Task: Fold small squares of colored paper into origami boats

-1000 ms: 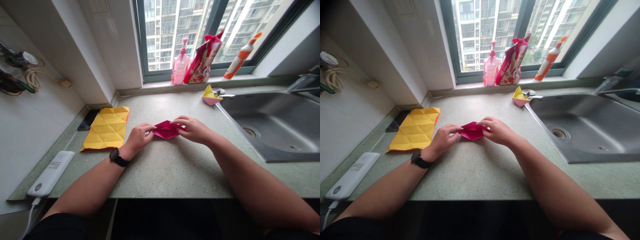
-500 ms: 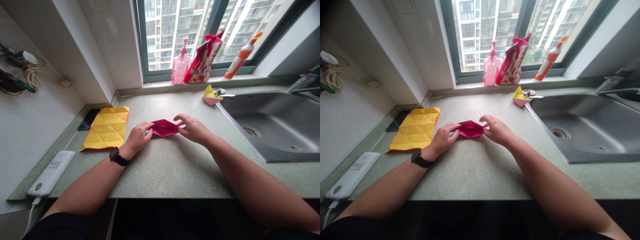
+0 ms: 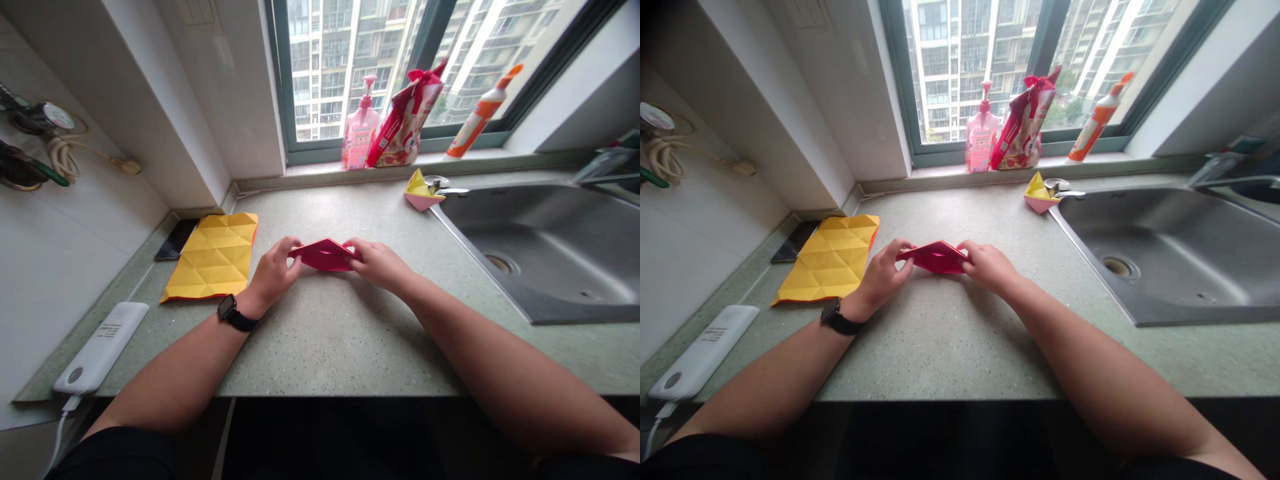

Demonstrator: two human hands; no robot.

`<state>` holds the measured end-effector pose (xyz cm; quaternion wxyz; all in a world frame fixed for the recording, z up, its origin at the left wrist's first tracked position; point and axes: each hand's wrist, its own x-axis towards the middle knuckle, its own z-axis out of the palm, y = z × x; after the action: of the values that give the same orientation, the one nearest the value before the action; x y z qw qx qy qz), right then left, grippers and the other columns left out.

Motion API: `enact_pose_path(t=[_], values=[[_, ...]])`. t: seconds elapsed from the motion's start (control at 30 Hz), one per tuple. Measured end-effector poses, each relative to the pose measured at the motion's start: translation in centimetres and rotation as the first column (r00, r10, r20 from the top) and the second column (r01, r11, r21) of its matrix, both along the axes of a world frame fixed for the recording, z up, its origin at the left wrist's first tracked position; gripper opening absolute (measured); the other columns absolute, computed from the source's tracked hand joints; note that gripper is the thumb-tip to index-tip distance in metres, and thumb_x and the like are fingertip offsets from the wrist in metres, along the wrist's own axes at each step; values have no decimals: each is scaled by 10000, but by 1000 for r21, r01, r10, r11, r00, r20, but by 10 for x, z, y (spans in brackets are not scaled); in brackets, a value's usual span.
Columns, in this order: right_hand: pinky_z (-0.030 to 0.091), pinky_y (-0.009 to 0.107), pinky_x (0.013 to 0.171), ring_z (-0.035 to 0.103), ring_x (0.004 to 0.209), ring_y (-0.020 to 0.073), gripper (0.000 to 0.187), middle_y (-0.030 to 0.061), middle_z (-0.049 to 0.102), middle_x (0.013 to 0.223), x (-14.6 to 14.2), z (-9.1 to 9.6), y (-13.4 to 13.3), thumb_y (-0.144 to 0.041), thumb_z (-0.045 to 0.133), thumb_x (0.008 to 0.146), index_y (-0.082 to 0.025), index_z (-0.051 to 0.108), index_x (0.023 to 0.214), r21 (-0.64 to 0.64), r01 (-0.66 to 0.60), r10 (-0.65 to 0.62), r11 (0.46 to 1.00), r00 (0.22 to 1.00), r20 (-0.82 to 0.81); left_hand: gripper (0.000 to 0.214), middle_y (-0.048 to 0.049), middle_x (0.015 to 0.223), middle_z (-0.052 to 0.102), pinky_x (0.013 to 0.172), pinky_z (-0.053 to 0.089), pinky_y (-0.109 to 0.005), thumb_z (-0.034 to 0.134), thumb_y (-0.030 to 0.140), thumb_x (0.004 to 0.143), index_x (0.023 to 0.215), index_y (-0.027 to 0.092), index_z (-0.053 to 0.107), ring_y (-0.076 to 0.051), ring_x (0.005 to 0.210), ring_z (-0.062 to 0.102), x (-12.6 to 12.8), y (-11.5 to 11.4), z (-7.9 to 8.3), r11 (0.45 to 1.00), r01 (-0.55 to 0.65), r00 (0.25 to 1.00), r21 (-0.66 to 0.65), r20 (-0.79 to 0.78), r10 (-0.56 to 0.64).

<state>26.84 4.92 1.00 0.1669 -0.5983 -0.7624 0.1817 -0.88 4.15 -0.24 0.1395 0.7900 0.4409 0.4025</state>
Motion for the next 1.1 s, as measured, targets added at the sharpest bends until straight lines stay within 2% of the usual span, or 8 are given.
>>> enact_pose_path(t=[0.1, 0.2, 0.33, 0.4, 0.53, 0.63, 0.87, 1.1], values=[[456, 322, 731, 695, 814, 224, 434, 47, 788, 911, -3, 0, -3, -178, 627, 909, -267, 727, 1322, 92, -17, 18, 996, 1000, -19, 417, -68, 1151, 764, 829, 628, -321, 653, 74, 900, 1288, 206, 577, -180, 907, 754, -3, 2, 1, 994, -59, 998, -93, 17, 61], [443, 312, 719, 676, 783, 214, 462, 38, 777, 886, -4, 1, -5, -149, 607, 888, -246, 716, 1327, 190, -21, 27, 982, 999, -33, 495, -77, 1150, 759, 789, 585, -327, 680, 122, 874, 1356, 184, 588, -181, 829, 714, -7, 4, 6, 978, -156, 983, -141, -116, 140], [448, 310, 741, 666, 781, 208, 516, 30, 761, 879, -5, 5, -7, -127, 586, 868, -209, 681, 1369, 270, 6, 16, 963, 997, -80, 231, -77, 927, 778, 704, 487, -338, 603, 277, 977, 1106, 177, 766, -245, 816, 700, -9, 4, 17, 946, -261, 913, -192, -368, 177], [443, 309, 746, 664, 785, 210, 531, 29, 755, 873, -5, 6, -7, -131, 584, 866, -195, 668, 1387, 280, 24, 0, 960, 996, -87, 313, -90, 939, 806, 703, 466, -343, 517, 286, 1021, 1044, 194, 816, -263, 846, 717, -9, 3, 20, 944, -247, 897, -220, -420, 137], [382, 318, 682, 645, 786, 228, 307, 60, 769, 876, -6, 9, -6, -236, 566, 938, -203, 752, 1179, 193, 88, -99, 977, 994, 49, 449, -101, 1101, 838, 776, 495, -349, 435, 237, 1037, 1265, 223, 821, -282, 962, 749, -7, 2, 23, 949, -235, 889, -212, -442, 121], [335, 333, 652, 639, 797, 239, 294, 84, 790, 897, -8, 12, -6, -291, 494, 998, -219, 778, 975, 99, 76, -95, 992, 974, 205, 446, -131, 1120, 835, 794, 514, -353, 441, 235, 1035, 1241, 184, 833, -292, 971, 753, -5, 1, 23, 940, -270, 860, -208, -492, 137], [346, 339, 687, 680, 911, 255, 386, 98, 823, 1044, -13, 17, -11, -269, 414, 1033, -225, 792, 1100, 55, 59, -74, 997, 936, 343, 462, -132, 1167, 833, 828, 541, -377, 438, 233, 1043, 1317, 213, 810, -312, 1019, 768, 1, -1, 23, 937, -282, 828, -207, -546, 128], [358, 339, 699, 687, 935, 255, 414, 102, 814, 1097, -14, 18, -12, -301, 387, 1071, -227, 786, 1153, 34, 67, -75, 997, 925, 371, 455, -135, 1152, 829, 842, 550, -380, 418, 238, 1057, 1304, 190, 797, -305, 1001, 767, 4, -4, 25, 940, -288, 780, -183, -614, 119]])
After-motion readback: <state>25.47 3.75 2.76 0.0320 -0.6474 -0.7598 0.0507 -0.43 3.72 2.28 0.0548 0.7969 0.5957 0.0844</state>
